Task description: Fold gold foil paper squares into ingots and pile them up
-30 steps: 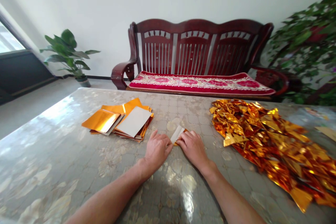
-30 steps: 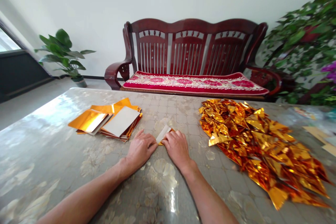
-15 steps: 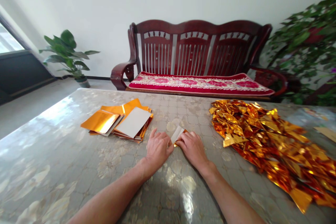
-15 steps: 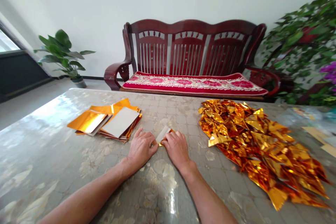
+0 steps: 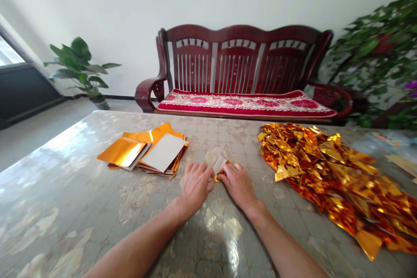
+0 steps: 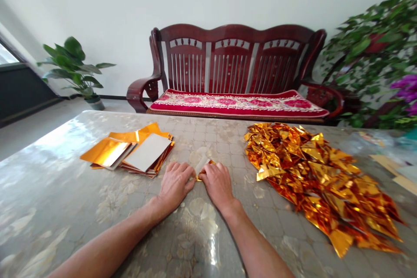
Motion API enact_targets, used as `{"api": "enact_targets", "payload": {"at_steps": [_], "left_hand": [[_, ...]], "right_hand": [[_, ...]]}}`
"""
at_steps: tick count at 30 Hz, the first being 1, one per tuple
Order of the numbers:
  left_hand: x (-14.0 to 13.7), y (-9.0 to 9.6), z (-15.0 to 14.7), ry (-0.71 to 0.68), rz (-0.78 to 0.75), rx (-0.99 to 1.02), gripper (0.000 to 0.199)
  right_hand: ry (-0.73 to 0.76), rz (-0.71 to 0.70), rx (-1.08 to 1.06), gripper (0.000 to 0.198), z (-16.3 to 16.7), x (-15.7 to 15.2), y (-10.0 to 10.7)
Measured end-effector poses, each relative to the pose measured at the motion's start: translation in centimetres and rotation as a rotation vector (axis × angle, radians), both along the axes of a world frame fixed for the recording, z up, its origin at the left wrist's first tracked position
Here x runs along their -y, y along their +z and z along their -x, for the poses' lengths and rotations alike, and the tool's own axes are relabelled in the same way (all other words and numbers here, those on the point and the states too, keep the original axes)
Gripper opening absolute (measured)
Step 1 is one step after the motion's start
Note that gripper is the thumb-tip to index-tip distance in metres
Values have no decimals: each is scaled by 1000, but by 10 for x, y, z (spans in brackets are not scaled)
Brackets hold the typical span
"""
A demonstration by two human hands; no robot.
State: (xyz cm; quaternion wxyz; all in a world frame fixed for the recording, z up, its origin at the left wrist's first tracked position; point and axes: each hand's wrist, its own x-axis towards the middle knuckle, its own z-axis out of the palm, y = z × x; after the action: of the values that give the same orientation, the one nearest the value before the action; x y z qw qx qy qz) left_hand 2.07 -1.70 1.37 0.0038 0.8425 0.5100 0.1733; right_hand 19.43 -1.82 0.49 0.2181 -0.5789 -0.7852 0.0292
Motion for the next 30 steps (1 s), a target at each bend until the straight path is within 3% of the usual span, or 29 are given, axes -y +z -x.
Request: {"api": "enact_targets", "payload": {"at_steps": [7, 16, 24, 30], "left_hand": [[1, -3, -3, -160, 101, 59, 17], [-1, 0, -2, -156, 98, 16, 20], [-1, -4, 0, -186, 78, -3, 17], [5, -3, -1, -225, 45, -23, 14]], "right_hand": [[-49, 5, -41, 9, -1, -1, -3], [4, 46, -127, 4, -7, 1, -1], [-92, 11, 12, 7, -14, 3, -1], [-93, 6, -32, 8, -21, 1, -2]]}}
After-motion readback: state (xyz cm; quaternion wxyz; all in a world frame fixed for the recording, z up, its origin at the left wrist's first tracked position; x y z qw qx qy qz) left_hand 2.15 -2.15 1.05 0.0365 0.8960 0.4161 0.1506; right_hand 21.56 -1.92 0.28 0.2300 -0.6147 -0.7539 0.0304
